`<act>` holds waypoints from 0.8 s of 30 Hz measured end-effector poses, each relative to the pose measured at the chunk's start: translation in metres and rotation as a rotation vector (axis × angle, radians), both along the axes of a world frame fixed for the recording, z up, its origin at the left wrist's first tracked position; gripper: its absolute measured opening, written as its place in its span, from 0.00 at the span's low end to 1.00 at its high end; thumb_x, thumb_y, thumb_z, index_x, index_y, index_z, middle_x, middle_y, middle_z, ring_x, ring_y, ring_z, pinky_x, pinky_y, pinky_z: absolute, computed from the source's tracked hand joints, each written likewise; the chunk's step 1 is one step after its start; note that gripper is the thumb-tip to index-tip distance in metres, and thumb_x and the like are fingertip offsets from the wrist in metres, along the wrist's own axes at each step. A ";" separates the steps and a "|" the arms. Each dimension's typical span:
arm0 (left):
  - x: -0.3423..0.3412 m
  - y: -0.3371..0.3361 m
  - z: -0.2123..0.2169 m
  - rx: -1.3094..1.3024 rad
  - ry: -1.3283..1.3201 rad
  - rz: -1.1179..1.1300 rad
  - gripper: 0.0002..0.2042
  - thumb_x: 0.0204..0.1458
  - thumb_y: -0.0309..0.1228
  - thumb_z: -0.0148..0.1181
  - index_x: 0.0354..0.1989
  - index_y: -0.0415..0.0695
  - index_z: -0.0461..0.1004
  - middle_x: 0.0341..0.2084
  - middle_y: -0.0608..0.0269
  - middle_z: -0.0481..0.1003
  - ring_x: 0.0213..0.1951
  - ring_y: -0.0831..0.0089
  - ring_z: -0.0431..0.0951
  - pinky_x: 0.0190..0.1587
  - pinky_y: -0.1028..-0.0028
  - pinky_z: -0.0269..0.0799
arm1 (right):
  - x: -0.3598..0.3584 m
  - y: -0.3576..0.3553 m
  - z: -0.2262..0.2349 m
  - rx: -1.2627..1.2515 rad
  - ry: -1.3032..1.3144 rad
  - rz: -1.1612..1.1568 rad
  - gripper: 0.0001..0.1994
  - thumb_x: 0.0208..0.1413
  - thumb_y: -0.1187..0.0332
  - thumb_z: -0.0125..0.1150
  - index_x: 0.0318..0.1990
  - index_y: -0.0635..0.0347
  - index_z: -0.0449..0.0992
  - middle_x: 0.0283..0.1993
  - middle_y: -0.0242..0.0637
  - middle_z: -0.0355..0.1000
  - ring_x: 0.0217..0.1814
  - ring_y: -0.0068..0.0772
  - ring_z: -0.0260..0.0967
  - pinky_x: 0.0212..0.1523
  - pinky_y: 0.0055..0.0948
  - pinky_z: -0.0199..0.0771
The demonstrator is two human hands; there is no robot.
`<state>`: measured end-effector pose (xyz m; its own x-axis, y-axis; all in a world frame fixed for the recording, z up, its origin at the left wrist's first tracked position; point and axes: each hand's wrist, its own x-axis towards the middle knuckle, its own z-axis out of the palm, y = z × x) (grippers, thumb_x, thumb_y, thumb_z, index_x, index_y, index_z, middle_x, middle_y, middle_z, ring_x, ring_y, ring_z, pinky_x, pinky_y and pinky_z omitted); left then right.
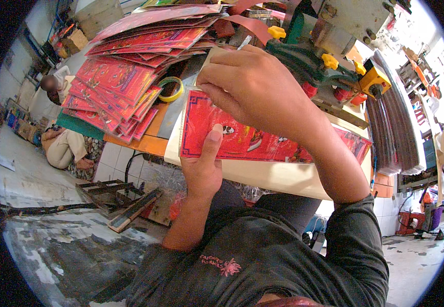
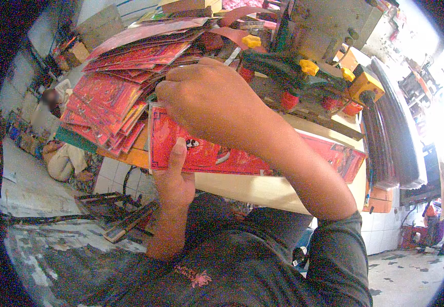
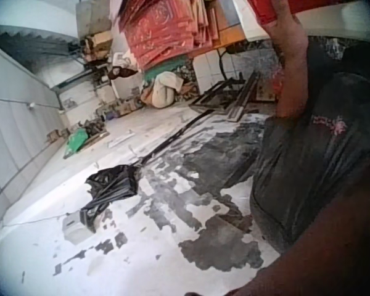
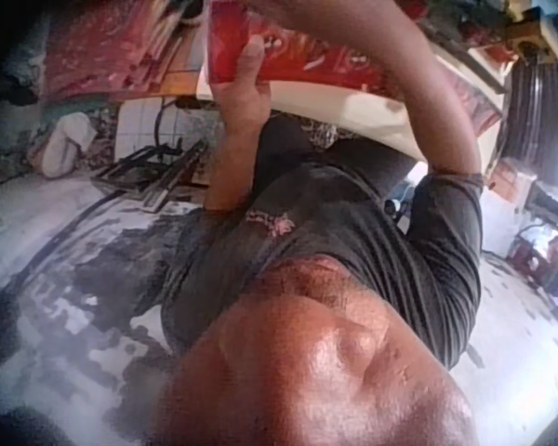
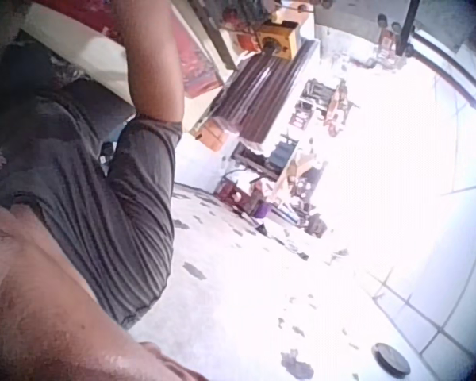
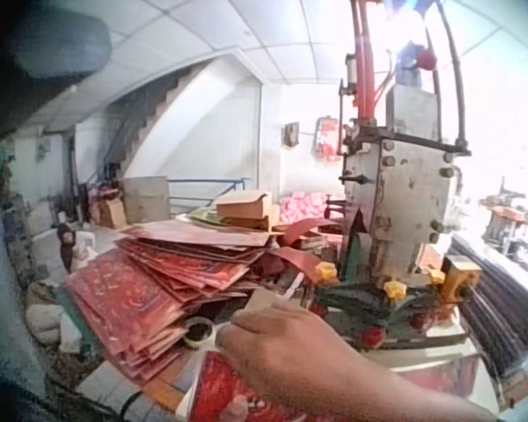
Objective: The person aligns printed plastic packaging sheets on a heat sealing machine, seals the edges with the press, and removes the sealed plastic packaging by hand.
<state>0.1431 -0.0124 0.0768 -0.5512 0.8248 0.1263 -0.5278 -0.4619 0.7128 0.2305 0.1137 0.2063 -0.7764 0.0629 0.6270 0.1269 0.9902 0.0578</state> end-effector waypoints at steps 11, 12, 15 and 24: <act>0.011 0.006 -0.006 -0.034 0.050 -0.002 0.29 0.61 0.26 0.63 0.70 0.44 0.60 0.59 0.59 0.71 0.57 0.63 0.76 0.56 0.59 0.79 | 0.000 -0.004 -0.015 0.069 0.240 -0.238 0.07 0.50 0.69 0.65 0.30 0.58 0.72 0.29 0.38 0.71 0.29 0.46 0.73 0.32 0.39 0.74; 0.008 0.006 -0.007 -0.021 0.065 0.033 0.29 0.61 0.27 0.63 0.69 0.44 0.61 0.59 0.58 0.72 0.57 0.61 0.76 0.56 0.58 0.80 | 0.001 0.000 -0.015 0.073 0.236 -0.266 0.07 0.50 0.69 0.65 0.30 0.58 0.72 0.29 0.38 0.71 0.29 0.46 0.73 0.32 0.39 0.74; 0.010 0.003 -0.001 -0.058 -0.002 0.073 0.25 0.61 0.26 0.63 0.66 0.42 0.66 0.57 0.56 0.74 0.54 0.65 0.78 0.58 0.59 0.77 | 0.021 0.023 -0.012 0.037 0.378 -0.528 0.06 0.57 0.68 0.62 0.33 0.59 0.73 0.29 0.36 0.75 0.30 0.40 0.75 0.34 0.37 0.75; -0.086 0.002 -0.035 0.049 -0.167 0.167 0.28 0.63 0.38 0.61 0.68 0.42 0.64 0.62 0.54 0.72 0.62 0.56 0.72 0.66 0.48 0.67 | 0.100 -0.039 -0.026 -0.964 0.486 0.261 0.06 0.67 0.71 0.53 0.40 0.65 0.73 0.37 0.38 0.76 0.33 0.27 0.75 0.42 0.31 0.76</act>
